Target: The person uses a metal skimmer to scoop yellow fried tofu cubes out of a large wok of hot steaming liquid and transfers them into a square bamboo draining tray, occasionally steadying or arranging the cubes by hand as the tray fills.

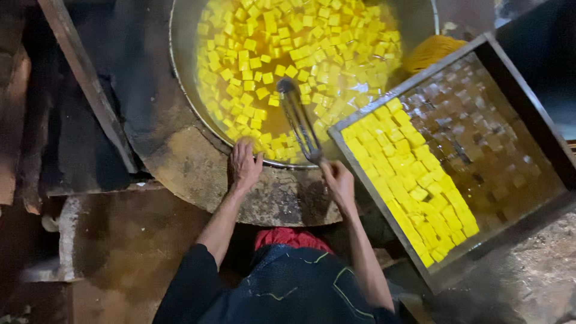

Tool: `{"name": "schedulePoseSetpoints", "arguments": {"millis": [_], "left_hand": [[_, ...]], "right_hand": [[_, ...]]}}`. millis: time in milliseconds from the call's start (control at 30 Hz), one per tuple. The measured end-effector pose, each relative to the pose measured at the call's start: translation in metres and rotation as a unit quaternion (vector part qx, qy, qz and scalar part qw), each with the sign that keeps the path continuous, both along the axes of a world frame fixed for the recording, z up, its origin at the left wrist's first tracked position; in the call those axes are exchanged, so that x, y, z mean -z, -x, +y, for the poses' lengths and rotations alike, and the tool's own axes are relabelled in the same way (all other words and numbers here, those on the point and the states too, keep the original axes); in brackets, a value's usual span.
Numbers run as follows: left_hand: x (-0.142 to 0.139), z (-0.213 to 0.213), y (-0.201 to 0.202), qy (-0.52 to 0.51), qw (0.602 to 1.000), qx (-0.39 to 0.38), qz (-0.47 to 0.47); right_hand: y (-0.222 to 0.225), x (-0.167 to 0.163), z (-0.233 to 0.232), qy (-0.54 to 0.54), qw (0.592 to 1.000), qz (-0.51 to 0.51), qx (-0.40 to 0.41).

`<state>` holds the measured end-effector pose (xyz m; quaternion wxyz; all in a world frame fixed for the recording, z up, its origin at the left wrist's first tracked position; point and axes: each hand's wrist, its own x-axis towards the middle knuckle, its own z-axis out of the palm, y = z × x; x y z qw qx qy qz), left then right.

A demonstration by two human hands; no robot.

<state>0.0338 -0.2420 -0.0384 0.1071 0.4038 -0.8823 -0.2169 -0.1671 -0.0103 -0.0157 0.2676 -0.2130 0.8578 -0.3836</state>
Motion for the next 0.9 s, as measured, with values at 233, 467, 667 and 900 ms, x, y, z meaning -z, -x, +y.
{"name": "schedulePoseSetpoints", "arguments": {"millis": [233,467,667,900], "left_hand": [[0.023,-0.041,-0.001,0.015,0.998,0.053,-0.022],[0.030,-0.052,-0.002,-0.045,0.995,0.061,-0.069],[0.047,-0.055,-0.005,-0.069,0.992,0.070,-0.083],[0.040,-0.050,-0.008,-0.061,0.994,0.061,-0.065]], "right_hand": [[0.018,0.024,-0.112,-0.266,0.952,0.102,-0.110],[0.026,0.063,-0.203,-0.255,0.966,0.031,-0.039],[0.023,0.069,-0.221,-0.220,0.975,-0.034,-0.001],[0.001,0.043,-0.198,0.012,0.974,-0.201,0.105]]}}
